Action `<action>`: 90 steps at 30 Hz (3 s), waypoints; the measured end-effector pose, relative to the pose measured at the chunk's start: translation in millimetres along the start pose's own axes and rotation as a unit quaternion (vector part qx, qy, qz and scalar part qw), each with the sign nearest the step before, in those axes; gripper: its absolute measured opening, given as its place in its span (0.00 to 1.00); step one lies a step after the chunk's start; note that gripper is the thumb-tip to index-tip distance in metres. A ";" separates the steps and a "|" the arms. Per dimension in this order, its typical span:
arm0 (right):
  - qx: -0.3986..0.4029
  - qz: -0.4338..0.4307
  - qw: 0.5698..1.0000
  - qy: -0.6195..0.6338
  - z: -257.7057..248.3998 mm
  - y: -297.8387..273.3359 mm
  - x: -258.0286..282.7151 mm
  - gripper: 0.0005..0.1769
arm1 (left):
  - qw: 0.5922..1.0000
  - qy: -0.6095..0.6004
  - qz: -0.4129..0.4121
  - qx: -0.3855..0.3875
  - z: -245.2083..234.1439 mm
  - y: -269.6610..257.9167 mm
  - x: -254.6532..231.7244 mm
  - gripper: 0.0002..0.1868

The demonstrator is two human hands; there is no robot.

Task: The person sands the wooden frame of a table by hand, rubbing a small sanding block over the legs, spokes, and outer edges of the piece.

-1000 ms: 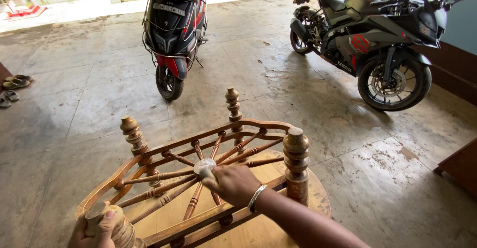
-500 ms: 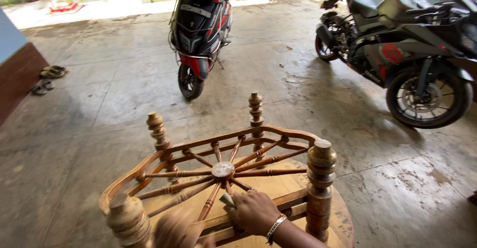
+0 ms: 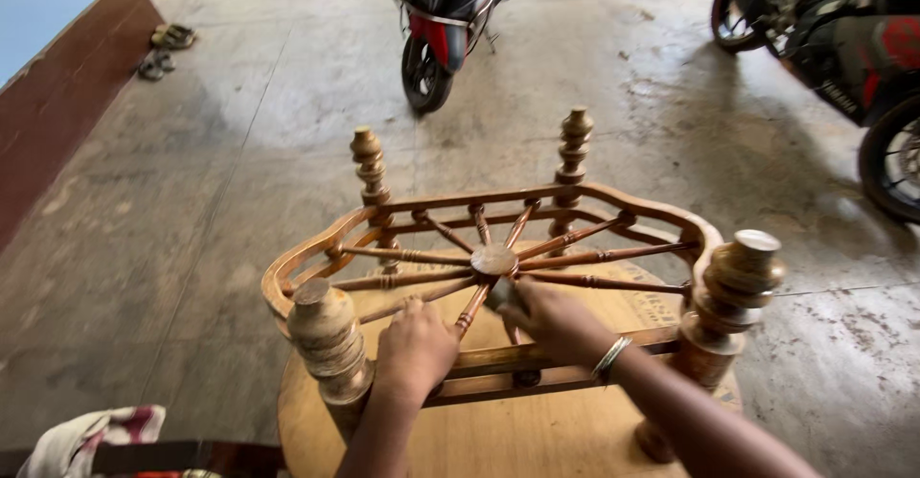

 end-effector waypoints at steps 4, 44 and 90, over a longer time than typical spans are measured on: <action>-0.090 -0.124 0.983 -0.102 -28.5 40.4 26.6 0.18 | 0.997 0.026 0.003 0.070 -1.1 -20.2 -7.9 0.21; 0.138 -0.205 0.959 -0.140 116.1 67.4 5.3 0.11 | 0.757 -0.022 0.169 -0.630 -129.6 -108.9 33.1 0.29; 0.257 -0.272 0.925 0.066 97.1 42.4 44.2 0.14 | 0.879 -0.150 0.138 -0.431 -159.4 -56.1 47.8 0.16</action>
Point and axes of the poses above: each hand's wrist, its own y-axis towards the middle knuckle, its own z-axis out of the palm, x = y × z, the point moved 8 cm from there along y, towards the middle knuckle, and after that the axes turned 13 degrees about -x, right-handed, at the moved point
